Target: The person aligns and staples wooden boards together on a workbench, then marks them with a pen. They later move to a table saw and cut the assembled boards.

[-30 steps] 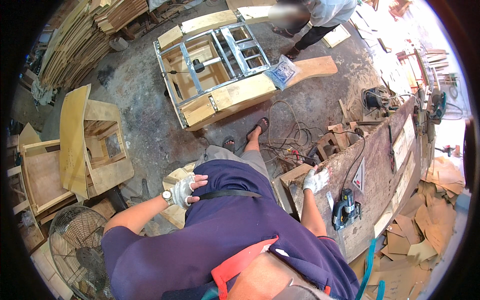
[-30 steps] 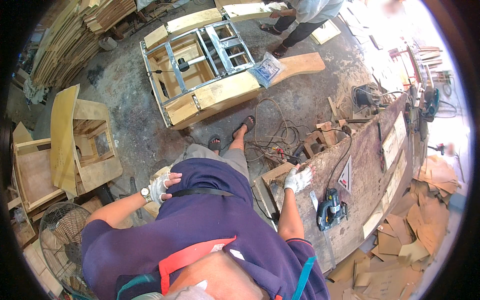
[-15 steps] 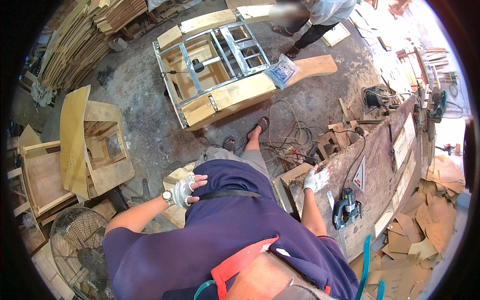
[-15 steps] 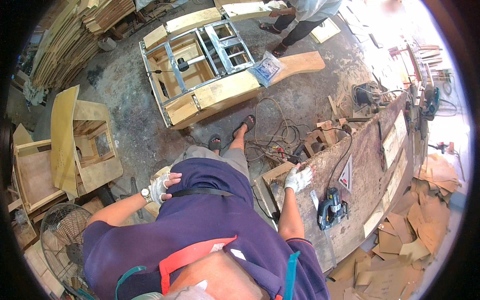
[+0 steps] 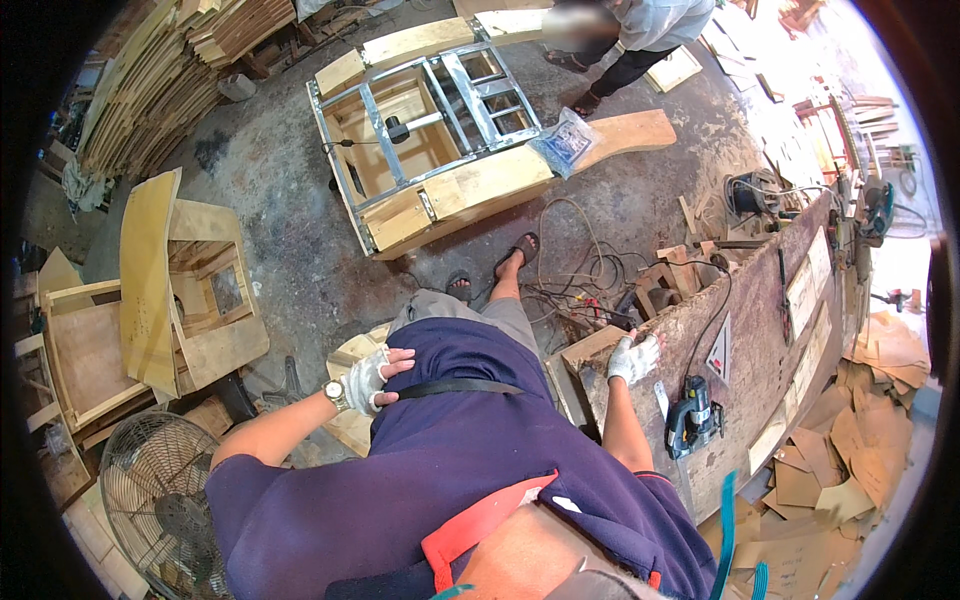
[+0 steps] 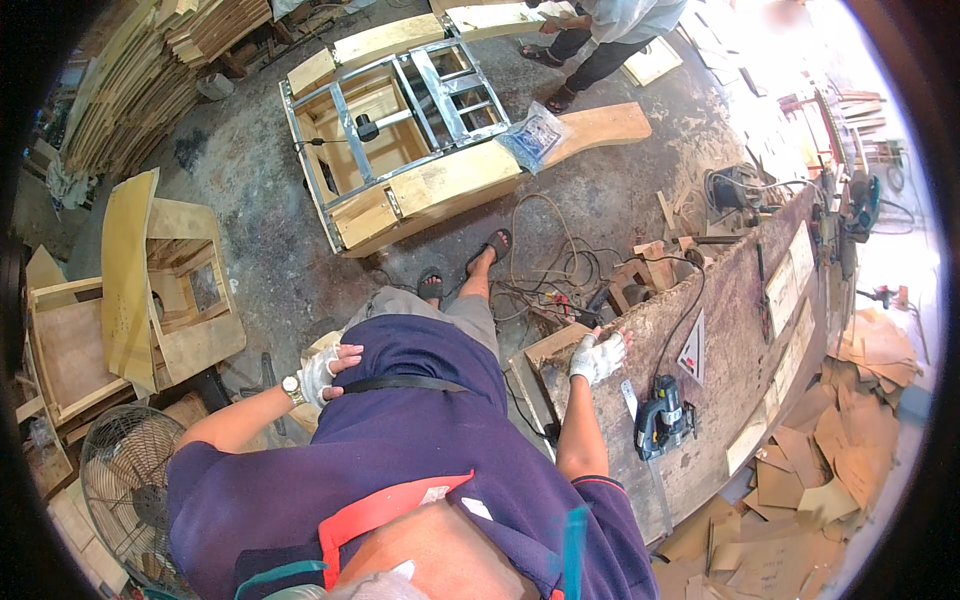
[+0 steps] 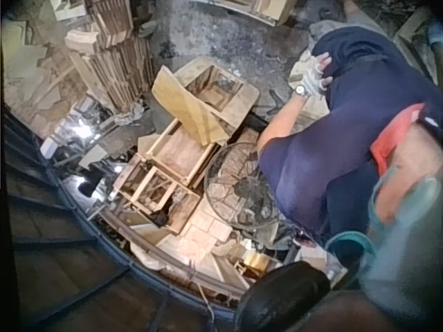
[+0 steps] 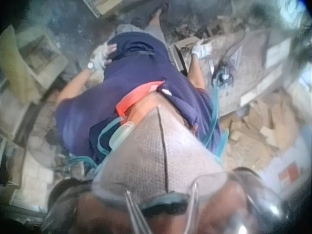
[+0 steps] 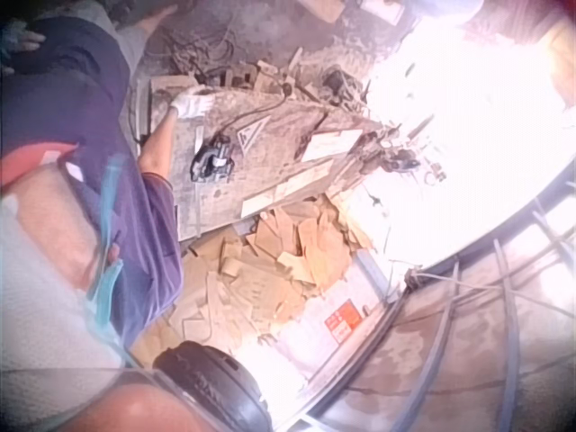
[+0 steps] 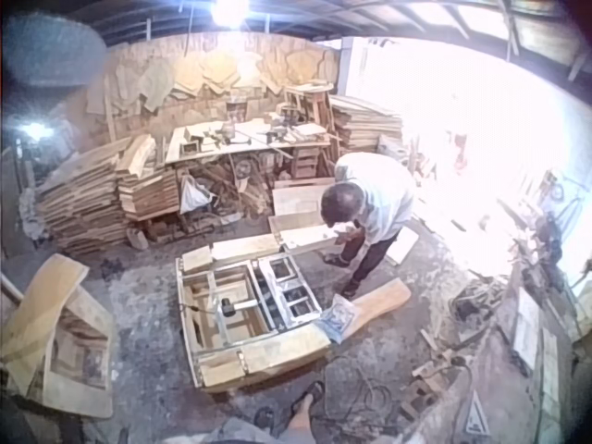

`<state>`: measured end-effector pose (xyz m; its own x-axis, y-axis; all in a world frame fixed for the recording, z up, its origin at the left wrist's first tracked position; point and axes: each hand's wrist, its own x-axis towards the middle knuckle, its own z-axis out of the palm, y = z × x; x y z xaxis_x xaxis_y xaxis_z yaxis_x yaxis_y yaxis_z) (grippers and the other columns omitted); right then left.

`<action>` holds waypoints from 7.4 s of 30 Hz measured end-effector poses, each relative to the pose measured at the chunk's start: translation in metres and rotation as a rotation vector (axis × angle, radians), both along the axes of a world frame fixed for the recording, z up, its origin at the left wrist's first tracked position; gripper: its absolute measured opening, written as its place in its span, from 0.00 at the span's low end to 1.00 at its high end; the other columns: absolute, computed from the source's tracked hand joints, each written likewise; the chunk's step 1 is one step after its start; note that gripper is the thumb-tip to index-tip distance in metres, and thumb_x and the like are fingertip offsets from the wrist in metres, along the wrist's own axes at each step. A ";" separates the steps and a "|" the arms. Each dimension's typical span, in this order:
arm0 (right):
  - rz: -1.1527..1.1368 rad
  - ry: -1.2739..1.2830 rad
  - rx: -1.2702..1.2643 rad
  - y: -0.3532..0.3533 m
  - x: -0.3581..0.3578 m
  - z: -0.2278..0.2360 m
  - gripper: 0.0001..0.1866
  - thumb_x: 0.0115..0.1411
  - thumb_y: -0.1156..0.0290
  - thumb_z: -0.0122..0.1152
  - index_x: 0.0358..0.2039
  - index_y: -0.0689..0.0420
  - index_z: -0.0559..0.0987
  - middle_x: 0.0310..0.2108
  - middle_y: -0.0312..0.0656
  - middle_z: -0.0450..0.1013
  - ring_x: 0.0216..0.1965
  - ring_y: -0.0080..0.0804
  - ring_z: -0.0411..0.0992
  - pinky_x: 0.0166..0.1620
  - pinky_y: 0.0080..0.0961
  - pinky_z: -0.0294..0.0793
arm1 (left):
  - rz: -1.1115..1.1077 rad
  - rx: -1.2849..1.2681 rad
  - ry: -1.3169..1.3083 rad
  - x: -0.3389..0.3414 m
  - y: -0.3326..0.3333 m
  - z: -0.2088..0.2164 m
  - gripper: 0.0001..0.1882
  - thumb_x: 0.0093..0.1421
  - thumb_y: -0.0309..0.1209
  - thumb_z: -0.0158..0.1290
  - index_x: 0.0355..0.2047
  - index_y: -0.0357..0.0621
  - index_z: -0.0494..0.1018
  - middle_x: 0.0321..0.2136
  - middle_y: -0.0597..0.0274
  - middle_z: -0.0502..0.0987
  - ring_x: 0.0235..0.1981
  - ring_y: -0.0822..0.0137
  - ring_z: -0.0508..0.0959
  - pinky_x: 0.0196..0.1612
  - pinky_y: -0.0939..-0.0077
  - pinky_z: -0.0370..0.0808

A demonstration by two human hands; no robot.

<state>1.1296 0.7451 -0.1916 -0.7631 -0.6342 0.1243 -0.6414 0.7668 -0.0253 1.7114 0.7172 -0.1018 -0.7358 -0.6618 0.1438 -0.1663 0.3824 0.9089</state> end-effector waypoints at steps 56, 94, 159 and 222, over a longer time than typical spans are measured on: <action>-0.011 -0.013 -0.019 -0.001 0.001 0.001 0.36 0.67 0.49 0.53 0.70 0.54 0.63 0.74 0.46 0.54 0.75 0.46 0.50 0.73 0.50 0.48 | -0.017 0.021 0.009 -0.003 -0.005 0.001 0.35 0.66 0.56 0.50 0.66 0.49 0.64 0.65 0.46 0.67 0.63 0.45 0.69 0.66 0.48 0.62; -0.024 -0.015 -0.001 -0.001 0.003 0.003 0.36 0.67 0.48 0.53 0.69 0.55 0.64 0.73 0.48 0.56 0.74 0.47 0.51 0.73 0.50 0.48 | -0.017 0.014 -0.014 -0.001 -0.004 -0.001 0.35 0.66 0.56 0.49 0.67 0.49 0.63 0.65 0.47 0.67 0.64 0.45 0.68 0.66 0.48 0.61; -0.005 -0.008 0.012 -0.003 0.003 0.006 0.36 0.68 0.49 0.52 0.70 0.54 0.63 0.74 0.47 0.54 0.75 0.45 0.50 0.73 0.51 0.48 | -0.018 0.018 0.039 -0.003 -0.011 0.001 0.35 0.67 0.57 0.48 0.65 0.46 0.65 0.63 0.42 0.69 0.62 0.42 0.70 0.63 0.47 0.64; -0.001 -0.010 -0.008 -0.001 0.001 0.002 0.36 0.68 0.49 0.51 0.70 0.55 0.63 0.74 0.47 0.55 0.75 0.45 0.50 0.73 0.50 0.48 | -0.012 -0.007 0.016 -0.002 -0.011 0.000 0.34 0.68 0.56 0.48 0.65 0.47 0.64 0.63 0.43 0.68 0.63 0.43 0.70 0.64 0.47 0.64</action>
<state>1.1308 0.7445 -0.1894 -0.7652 -0.6322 0.1213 -0.6401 0.7674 -0.0380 1.7096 0.7060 -0.1015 -0.7411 -0.6519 0.1608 -0.1468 0.3909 0.9086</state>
